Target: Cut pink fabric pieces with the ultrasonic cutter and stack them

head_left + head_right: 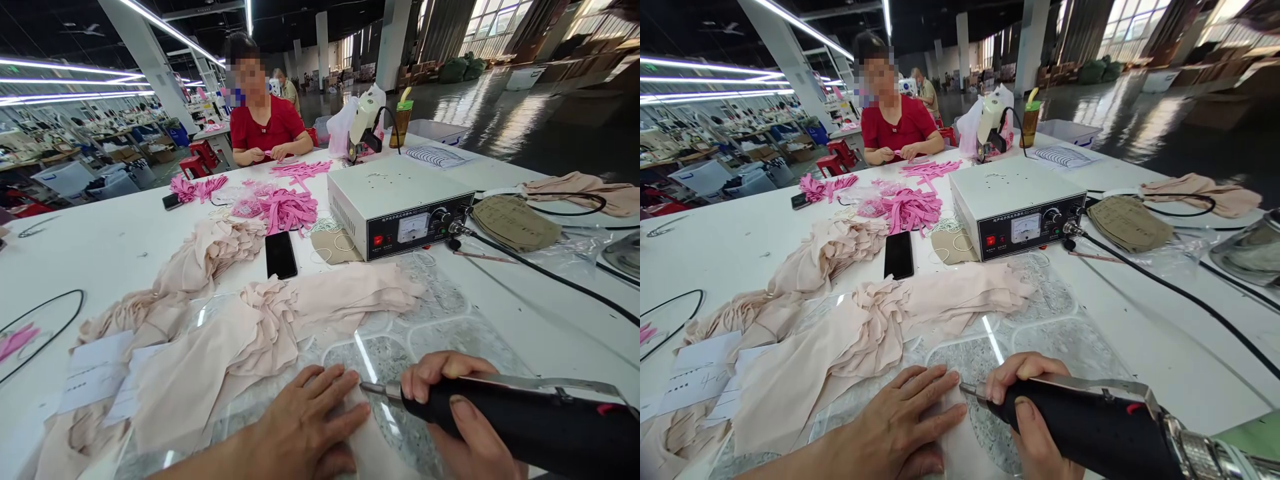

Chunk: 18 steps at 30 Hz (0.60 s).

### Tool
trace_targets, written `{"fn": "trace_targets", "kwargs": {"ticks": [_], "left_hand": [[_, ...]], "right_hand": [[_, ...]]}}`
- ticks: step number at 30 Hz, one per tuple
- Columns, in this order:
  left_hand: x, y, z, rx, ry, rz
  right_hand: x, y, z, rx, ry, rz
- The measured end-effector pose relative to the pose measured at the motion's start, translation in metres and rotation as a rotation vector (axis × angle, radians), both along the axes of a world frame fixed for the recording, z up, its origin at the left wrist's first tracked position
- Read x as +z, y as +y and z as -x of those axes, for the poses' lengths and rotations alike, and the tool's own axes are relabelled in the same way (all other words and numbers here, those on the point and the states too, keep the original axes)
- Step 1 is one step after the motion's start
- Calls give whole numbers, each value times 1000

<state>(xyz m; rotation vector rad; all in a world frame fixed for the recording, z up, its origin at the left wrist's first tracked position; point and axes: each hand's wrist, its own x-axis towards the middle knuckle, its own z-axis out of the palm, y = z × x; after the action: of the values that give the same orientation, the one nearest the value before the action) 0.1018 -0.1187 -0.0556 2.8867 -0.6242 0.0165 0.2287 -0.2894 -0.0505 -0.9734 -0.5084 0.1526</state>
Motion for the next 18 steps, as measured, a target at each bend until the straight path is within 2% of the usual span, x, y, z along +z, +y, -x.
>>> {"fn": "trace_targets", "kwargs": {"ticks": [12,18], "left_hand": [[-2,-3,2,30,-12,27],[0,-4,1,39,-59,16]], "right_hand": [[2,-6,0,42,-51,35],[-3,-19,1,147,-49,65]]}}
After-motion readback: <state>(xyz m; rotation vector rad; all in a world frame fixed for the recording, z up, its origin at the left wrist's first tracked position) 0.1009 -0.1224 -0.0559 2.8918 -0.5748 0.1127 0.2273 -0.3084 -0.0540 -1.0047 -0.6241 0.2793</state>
